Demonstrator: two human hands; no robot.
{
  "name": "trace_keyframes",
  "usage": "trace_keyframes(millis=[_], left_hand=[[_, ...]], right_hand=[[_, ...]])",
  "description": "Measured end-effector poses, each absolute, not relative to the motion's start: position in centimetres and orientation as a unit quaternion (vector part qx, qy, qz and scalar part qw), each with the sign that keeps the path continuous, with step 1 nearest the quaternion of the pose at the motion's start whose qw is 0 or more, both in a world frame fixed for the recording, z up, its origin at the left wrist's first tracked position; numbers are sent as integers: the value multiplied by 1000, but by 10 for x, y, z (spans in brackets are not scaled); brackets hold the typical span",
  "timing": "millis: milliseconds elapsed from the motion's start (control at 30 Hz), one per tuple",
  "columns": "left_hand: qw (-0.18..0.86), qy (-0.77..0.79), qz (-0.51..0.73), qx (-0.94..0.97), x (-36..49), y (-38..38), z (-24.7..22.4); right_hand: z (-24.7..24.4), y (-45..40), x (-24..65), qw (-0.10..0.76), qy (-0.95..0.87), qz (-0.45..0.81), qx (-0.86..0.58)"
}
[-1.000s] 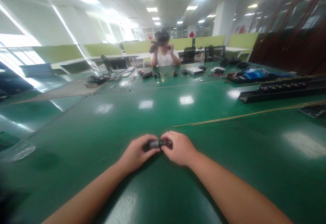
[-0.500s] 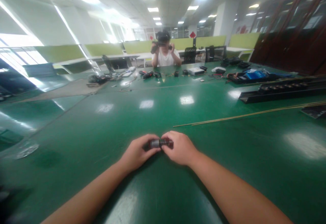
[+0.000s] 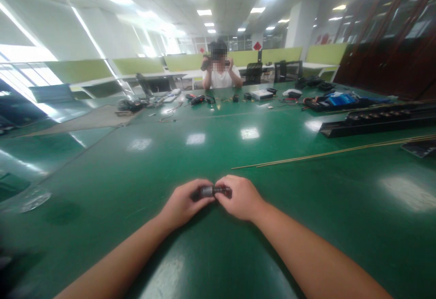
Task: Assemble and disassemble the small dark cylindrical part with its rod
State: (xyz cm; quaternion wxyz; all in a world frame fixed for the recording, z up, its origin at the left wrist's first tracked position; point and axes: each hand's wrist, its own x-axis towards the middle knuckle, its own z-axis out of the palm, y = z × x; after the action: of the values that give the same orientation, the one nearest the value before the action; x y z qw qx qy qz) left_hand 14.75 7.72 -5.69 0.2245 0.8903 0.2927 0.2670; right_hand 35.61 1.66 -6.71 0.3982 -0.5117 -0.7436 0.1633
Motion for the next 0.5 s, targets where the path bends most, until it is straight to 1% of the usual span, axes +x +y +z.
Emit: trace_keyframes(millis=[500], left_hand=[[214,318,268,884,151,74,-58]], right_hand=[[-69,20,359,402,-747,178,-499]])
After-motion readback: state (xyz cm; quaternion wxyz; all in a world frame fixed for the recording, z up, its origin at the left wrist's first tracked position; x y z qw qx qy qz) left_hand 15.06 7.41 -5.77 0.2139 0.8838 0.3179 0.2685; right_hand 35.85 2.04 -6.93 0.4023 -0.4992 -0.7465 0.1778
